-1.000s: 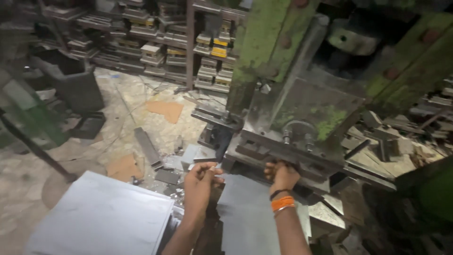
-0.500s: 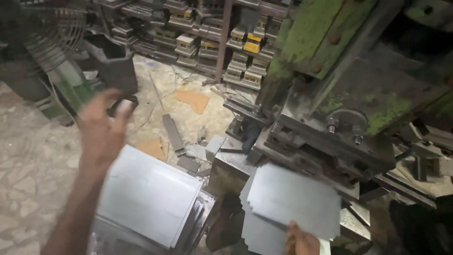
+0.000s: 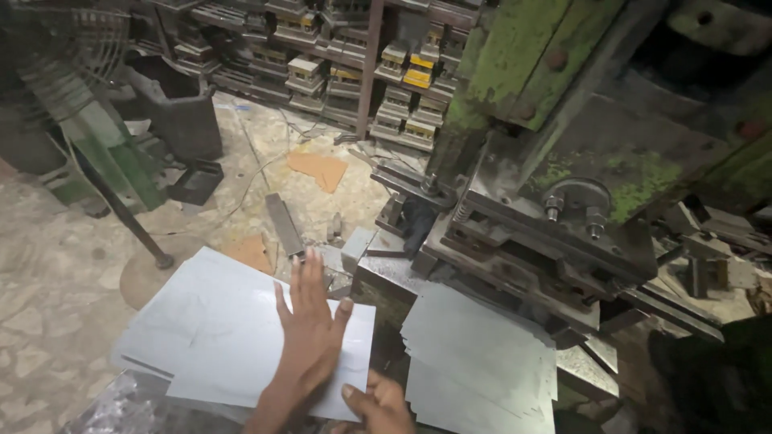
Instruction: Operating a stamping machine by placing metal sheets into the press and removing them after the stamping process.
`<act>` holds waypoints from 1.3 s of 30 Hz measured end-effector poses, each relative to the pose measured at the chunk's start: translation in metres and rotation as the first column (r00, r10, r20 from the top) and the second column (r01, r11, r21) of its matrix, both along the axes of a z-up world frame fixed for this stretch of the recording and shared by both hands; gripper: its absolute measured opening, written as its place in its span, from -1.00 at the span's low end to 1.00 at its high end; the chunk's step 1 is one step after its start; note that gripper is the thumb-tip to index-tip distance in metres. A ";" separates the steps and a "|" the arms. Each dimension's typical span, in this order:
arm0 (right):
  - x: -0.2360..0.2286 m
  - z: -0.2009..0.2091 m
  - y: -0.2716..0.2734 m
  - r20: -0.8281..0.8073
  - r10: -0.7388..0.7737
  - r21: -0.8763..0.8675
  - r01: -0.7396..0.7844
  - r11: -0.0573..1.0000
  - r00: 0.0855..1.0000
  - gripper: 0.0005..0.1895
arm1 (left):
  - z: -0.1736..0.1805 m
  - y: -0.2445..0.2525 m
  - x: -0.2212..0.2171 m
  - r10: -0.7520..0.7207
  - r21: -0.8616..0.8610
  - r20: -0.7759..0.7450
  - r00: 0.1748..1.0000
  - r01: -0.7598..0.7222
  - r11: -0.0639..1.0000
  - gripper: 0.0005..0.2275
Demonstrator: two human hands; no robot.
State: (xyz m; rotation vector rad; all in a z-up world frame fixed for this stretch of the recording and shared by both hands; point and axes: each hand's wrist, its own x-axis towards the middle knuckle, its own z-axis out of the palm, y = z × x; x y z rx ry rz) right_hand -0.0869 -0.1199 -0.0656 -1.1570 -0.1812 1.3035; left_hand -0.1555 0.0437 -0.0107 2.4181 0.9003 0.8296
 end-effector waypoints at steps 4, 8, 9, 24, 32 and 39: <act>0.021 0.004 -0.013 -0.031 -0.114 0.059 0.116 0.992 0.993 -0.50 | 0.017 0.028 -0.016 0.177 0.063 0.043 0.983 -0.179 0.982 -0.28; 0.055 0.017 -0.037 0.145 -0.093 0.031 0.090 0.995 0.985 -0.58 | 0.033 0.052 -0.050 0.352 -0.204 -0.105 0.930 -0.366 0.908 -0.29; 0.058 0.017 -0.036 0.146 -0.101 0.031 0.097 0.995 0.984 -0.58 | 0.045 0.049 -0.056 0.345 -0.204 -0.105 0.933 -0.359 0.911 -0.29; 0.053 0.098 0.016 0.437 -0.183 0.165 0.121 0.979 0.880 -0.57 | 0.049 0.076 -0.109 0.394 -0.766 0.356 0.847 0.022 0.643 -0.82; 0.049 0.139 0.023 0.492 -0.297 0.157 0.253 0.955 0.818 -0.59 | 0.010 0.095 -0.120 0.454 -0.727 0.402 0.795 -0.025 0.686 -0.74; 0.045 0.141 0.024 0.589 -0.380 0.167 0.353 0.921 0.713 -0.67 | 0.035 0.102 -0.136 0.398 -0.799 0.194 0.897 -0.091 0.594 -0.83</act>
